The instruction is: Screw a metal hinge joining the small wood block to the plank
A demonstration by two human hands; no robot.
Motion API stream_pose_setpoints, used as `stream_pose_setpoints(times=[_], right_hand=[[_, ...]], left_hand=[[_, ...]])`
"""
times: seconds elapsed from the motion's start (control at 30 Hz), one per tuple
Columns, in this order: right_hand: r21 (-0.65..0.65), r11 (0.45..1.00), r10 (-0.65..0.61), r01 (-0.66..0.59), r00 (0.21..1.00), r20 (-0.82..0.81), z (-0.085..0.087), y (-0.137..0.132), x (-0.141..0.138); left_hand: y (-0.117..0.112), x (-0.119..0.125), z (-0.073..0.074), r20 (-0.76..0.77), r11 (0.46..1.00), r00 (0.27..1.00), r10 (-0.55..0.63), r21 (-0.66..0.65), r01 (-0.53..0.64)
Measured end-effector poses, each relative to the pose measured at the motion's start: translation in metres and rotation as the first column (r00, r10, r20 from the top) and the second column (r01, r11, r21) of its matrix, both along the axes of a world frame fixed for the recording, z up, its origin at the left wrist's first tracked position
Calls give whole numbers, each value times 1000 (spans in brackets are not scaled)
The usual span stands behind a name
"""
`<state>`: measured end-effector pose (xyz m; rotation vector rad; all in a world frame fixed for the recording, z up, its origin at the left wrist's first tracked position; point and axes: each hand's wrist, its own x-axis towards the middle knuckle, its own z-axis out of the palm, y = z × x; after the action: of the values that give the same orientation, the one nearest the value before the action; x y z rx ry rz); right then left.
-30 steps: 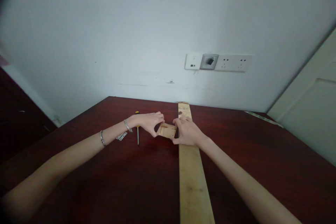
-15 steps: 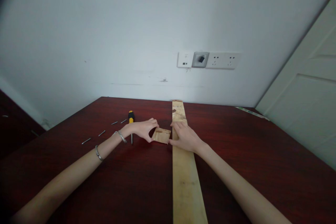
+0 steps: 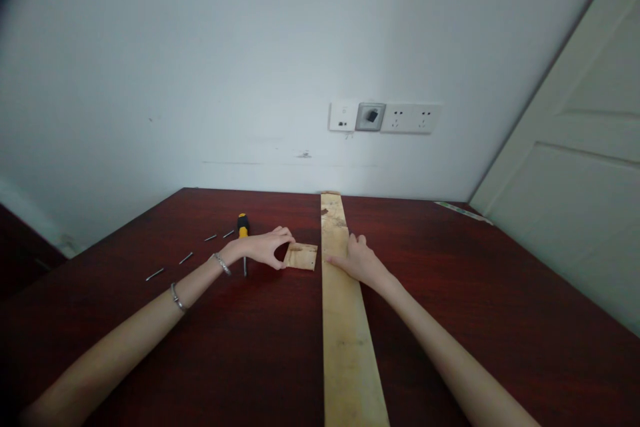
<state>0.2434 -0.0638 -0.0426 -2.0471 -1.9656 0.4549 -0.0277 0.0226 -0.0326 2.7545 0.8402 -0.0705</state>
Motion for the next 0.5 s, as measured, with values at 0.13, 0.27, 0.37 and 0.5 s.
stream_pose_setpoints(times=[0.13,0.27,0.37,0.5], right_hand=[[-28,999,40,-40,999,-10,0,3,3],[-29,999,39,-40,999,-10,1,5,5],[-29,999,41,-42,999,-16,2,6,4],[-17,999,43,-44,999,-29,3,6,-3]], left_hand=[[0,-1,0,6,1000,1000,2,-11,-2],[0,-1,1,23,1000,1000,-5,-31,6],[2,-3,1,35,998,999,-1,-68,3],[3,-6,3,55,993,998,9,-114,-3]])
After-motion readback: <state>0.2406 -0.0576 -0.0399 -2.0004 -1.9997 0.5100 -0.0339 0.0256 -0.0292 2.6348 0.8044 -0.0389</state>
